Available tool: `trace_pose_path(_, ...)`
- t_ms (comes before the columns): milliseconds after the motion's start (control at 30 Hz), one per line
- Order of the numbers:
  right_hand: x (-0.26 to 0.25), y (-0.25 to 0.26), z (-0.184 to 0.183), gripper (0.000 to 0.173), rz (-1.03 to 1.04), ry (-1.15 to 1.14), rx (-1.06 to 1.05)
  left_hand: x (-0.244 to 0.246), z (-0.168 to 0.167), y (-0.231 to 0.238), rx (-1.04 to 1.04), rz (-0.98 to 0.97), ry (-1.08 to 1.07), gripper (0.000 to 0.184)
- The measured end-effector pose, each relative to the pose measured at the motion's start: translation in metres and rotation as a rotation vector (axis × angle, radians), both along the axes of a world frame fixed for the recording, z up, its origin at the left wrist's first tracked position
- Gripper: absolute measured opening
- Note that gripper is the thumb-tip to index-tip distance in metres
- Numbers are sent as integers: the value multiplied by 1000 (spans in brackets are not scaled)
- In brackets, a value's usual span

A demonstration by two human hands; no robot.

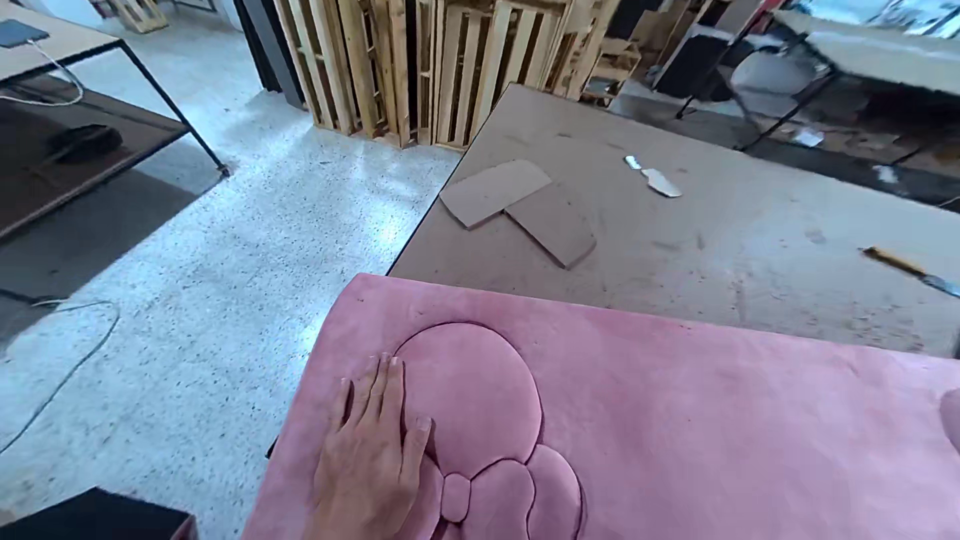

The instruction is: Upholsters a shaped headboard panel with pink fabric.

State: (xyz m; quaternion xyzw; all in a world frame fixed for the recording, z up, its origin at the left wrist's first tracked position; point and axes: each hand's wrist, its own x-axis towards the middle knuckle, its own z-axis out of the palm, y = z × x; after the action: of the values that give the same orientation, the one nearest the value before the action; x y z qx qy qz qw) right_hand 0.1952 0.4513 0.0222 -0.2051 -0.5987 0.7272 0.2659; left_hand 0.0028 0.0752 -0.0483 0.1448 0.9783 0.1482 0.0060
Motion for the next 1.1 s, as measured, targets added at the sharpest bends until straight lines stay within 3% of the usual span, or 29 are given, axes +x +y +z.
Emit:
trace_pose_path(67, -33, 13, -9, 47, -32, -23, -54, 2, 2, -2, 11, 10, 2, 76)
trace_pose_path(167, -61, 21, -21, 30, 214, -27, -124, 12, 11, -11, 197, 35, 24, 62)
trace_pose_path(267, -75, 23, -17, 35, 163, -273, 219, 37, 31, -37, 417, 132, 73, 49)
trace_pose_path(333, -87, 30, -20, 37, 59, -382, 580, 52, 39, -74, 333, 262, 122, 51)
trace_pose_path(400, -95, 46, -30, 39, 48, -472, 985, 68, 34, -120, 321, 465, -3, 53)
trace_pose_path(500, -98, 22, -19, 58, 142, -506, 1265, 90, 1, -168, 826, 704, -401, 44)
trace_pose_path(600, -77, -54, -12, 61, 340, -329, 1242, 110, -25, -160, 1335, 754, -752, 44)
trace_pose_path(667, -44, -99, -24, 64, 407, -342, 1246, 113, -59, -155, 1713, 692, -825, 49)
trace_pose_path(733, -16, -136, -32, 66, 388, -426, 1215, 101, -45, -129, 1930, 983, -794, 54)
trace_pose_path(767, -2, -150, -34, 67, 369, -447, 1221, 102, -44, -128, 1992, 931, -779, 55)
trace_pose_path(833, 23, -169, -36, 71, 329, -486, 1256, 117, -47, -139, 1954, 651, -755, 51)
trace_pose_path(867, 32, -177, -37, 74, 313, -506, 1269, 123, -35, -145, 1862, 603, -768, 50)
trace_pose_path(967, 49, -201, -34, 84, 279, -555, 1288, 136, -6, -164, 1419, 492, -810, 52)
trace_pose_path(1033, 48, -214, -34, 87, 229, -556, 1318, 128, 5, -178, 957, 281, -587, 55)
trace_pose_path(1100, 40, -223, -34, 91, 175, -591, 1351, 112, 36, -159, 586, 125, -289, 80)
